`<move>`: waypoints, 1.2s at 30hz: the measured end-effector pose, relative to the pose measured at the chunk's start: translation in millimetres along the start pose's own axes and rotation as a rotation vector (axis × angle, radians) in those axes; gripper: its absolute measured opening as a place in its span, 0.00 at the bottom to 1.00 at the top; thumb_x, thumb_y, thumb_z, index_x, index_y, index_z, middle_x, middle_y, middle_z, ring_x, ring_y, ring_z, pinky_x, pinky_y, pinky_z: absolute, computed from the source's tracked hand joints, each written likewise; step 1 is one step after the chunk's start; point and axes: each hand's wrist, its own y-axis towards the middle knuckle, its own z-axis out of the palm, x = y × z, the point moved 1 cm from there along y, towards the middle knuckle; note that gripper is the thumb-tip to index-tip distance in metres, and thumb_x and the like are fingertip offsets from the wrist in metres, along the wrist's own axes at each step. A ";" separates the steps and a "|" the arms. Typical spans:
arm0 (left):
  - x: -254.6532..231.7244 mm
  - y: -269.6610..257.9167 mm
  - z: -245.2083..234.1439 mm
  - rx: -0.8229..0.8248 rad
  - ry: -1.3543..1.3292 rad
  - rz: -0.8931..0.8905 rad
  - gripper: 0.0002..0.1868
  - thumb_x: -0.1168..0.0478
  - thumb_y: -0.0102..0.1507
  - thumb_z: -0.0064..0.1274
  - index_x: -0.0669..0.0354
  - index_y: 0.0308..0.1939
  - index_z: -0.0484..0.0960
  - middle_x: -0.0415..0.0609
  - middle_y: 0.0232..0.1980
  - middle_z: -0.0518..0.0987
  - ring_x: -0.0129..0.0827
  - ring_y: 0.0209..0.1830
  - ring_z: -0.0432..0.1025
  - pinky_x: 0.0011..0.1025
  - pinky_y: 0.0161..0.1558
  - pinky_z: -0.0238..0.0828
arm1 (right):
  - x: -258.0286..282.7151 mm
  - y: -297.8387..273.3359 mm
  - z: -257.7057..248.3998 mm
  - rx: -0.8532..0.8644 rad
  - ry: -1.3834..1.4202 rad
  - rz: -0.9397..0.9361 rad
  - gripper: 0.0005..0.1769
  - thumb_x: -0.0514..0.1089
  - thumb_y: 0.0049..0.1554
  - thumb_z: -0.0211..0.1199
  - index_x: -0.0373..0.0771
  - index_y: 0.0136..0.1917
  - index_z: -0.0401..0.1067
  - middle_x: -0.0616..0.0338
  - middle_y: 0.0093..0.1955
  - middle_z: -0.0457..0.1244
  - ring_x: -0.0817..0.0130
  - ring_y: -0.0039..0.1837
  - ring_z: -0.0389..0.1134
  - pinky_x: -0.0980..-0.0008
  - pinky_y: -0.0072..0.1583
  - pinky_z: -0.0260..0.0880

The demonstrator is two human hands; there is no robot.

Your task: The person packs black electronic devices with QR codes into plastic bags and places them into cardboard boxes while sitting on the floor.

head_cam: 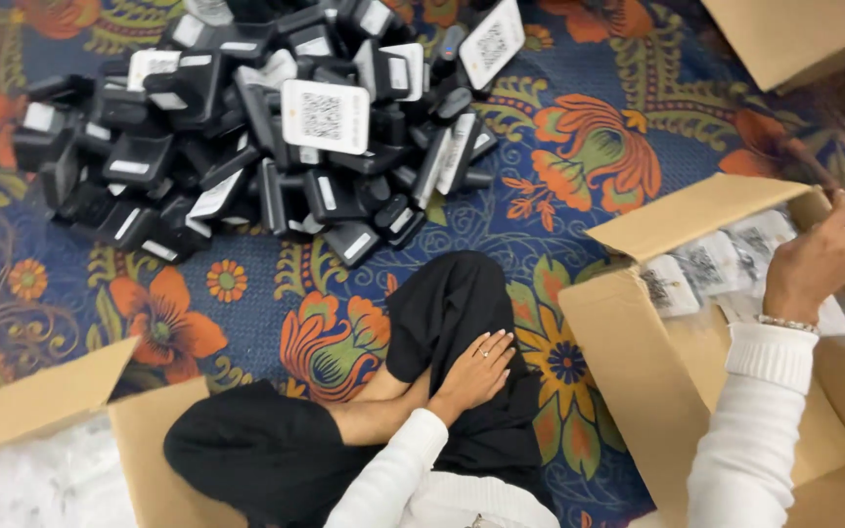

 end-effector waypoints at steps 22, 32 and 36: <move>354.0 -27.9 -168.4 -0.626 -0.169 -0.600 0.23 0.64 0.70 0.47 0.64 0.69 0.67 0.62 0.70 0.69 0.56 0.71 0.64 0.46 0.72 0.59 | 602.4 -327.1 37.6 1.231 0.351 -0.867 0.85 0.79 0.38 0.74 0.49 0.83 0.18 0.42 0.85 0.14 0.37 0.84 0.12 0.27 0.76 0.19; 530.5 95.9 -131.3 -0.694 -0.600 -0.850 0.38 0.47 0.60 0.61 0.63 0.69 0.69 0.61 0.61 0.80 0.51 0.57 0.76 0.39 0.59 0.70 | 604.8 -328.5 47.9 1.331 0.365 -0.864 0.88 0.76 0.38 0.77 0.50 0.83 0.15 0.39 0.84 0.11 0.31 0.82 0.09 0.24 0.73 0.16; 501.1 115.1 -160.8 -0.498 -0.700 -0.883 0.36 0.42 0.58 0.63 0.65 0.60 0.79 0.61 0.54 0.85 0.46 0.54 0.80 0.37 0.58 0.72 | 602.5 -327.7 39.7 1.360 0.379 -0.851 0.87 0.74 0.38 0.79 0.49 0.84 0.16 0.38 0.84 0.10 0.30 0.82 0.08 0.23 0.72 0.14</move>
